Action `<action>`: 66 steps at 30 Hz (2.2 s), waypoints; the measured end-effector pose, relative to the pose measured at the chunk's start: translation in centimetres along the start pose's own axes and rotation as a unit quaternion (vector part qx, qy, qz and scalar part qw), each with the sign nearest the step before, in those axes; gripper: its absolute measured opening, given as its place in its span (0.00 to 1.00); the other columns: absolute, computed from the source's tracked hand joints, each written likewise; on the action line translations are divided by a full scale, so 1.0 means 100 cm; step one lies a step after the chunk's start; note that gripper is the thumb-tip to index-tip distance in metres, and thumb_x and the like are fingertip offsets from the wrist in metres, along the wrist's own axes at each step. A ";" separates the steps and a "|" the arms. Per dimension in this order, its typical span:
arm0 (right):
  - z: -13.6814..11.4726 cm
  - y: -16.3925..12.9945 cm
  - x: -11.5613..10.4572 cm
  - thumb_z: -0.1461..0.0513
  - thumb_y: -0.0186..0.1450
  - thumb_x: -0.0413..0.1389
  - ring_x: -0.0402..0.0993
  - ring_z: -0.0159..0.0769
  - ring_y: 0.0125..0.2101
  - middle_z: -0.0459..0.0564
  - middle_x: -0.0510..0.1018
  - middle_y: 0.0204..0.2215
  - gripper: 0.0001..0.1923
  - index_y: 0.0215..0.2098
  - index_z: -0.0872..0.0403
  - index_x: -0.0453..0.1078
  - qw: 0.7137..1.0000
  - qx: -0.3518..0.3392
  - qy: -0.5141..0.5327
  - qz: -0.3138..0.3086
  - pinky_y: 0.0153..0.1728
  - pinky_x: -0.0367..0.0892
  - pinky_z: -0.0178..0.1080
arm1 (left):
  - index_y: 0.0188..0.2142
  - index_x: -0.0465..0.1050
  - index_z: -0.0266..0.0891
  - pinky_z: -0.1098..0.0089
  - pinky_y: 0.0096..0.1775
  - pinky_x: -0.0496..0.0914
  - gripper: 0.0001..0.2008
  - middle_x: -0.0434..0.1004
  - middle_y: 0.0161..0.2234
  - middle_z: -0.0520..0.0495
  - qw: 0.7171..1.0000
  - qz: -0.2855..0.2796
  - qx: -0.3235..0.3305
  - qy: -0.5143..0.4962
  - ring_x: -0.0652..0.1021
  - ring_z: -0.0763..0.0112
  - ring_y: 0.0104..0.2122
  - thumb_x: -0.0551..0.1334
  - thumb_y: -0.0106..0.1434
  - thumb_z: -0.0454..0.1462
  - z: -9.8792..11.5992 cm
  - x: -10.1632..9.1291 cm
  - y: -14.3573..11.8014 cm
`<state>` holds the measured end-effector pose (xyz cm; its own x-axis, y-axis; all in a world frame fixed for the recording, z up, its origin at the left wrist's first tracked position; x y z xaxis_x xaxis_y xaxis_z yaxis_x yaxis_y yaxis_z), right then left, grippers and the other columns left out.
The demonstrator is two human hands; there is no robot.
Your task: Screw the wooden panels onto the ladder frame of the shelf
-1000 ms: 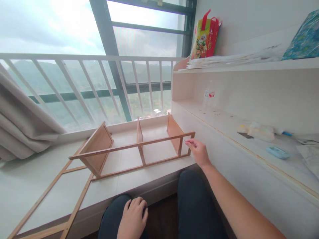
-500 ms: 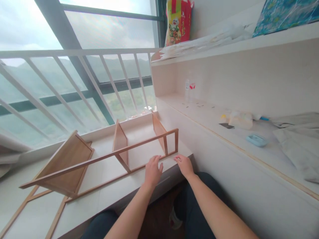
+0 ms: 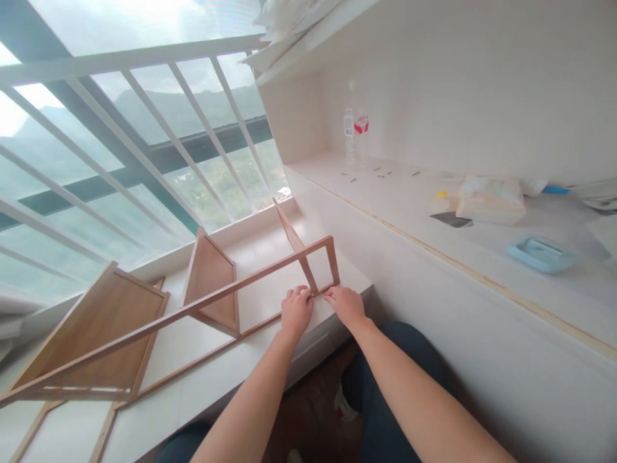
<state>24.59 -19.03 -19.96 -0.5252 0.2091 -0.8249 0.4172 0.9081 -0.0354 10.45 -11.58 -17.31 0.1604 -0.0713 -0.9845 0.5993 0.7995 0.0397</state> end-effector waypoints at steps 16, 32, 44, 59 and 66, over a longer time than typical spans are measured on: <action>-0.001 0.006 0.007 0.53 0.71 0.56 0.81 0.43 0.39 0.51 0.85 0.39 0.11 0.41 0.48 0.79 1.000 -0.014 -0.021 0.000 0.39 0.67 0.38 | 0.47 0.76 0.44 0.57 0.48 0.66 0.13 0.73 0.59 0.46 0.998 0.037 0.013 0.057 0.71 0.54 0.53 0.54 0.72 0.41 0.005 0.008 -0.001; -0.003 0.006 0.011 0.55 0.73 0.52 0.80 0.39 0.42 0.48 0.85 0.43 0.13 0.44 0.47 0.79 0.998 -0.050 0.003 0.041 0.40 0.67 0.36 | 0.48 0.77 0.49 0.57 0.46 0.68 0.13 0.74 0.55 0.48 0.999 0.040 0.003 0.026 0.71 0.53 0.52 0.57 0.68 0.44 0.004 0.009 0.006; -0.003 0.007 0.015 0.56 0.74 0.51 0.80 0.38 0.38 0.50 0.85 0.39 0.15 0.41 0.49 0.79 0.995 -0.091 -0.006 0.052 0.35 0.63 0.35 | 0.34 0.76 0.42 0.61 0.46 0.69 0.19 0.78 0.40 0.43 0.996 0.031 -0.049 -0.061 0.75 0.56 0.45 0.54 0.69 0.51 0.013 0.007 0.029; -0.003 0.007 0.023 0.58 0.75 0.50 0.78 0.36 0.37 0.50 0.85 0.37 0.16 0.40 0.52 0.80 0.987 -0.146 -0.025 0.063 0.33 0.61 0.35 | 0.43 0.81 0.45 0.62 0.43 0.70 0.20 0.84 0.41 0.40 0.983 -0.006 -0.164 -0.078 0.82 0.54 0.44 0.54 0.68 0.51 0.013 0.015 0.047; -0.001 0.007 0.023 0.60 0.75 0.49 0.77 0.35 0.38 0.50 0.84 0.38 0.16 0.41 0.51 0.80 0.985 -0.160 -0.037 0.049 0.34 0.61 0.34 | 0.43 0.81 0.45 0.61 0.43 0.70 0.21 0.83 0.42 0.39 0.986 0.000 -0.157 -0.063 0.81 0.53 0.46 0.52 0.69 0.50 0.013 0.018 0.046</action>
<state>23.60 -17.89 -21.78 -0.4341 0.2858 -0.8544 0.2027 0.9550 0.2164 14.50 -8.83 -18.69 0.2687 -0.1288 -0.9546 0.3294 0.9436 -0.0346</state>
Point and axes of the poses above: each hand's wrist, its own y-axis towards the middle knuckle, its own x-axis out of the palm, z = x × y, the point moved 4 cm from there along y, towards the middle knuckle
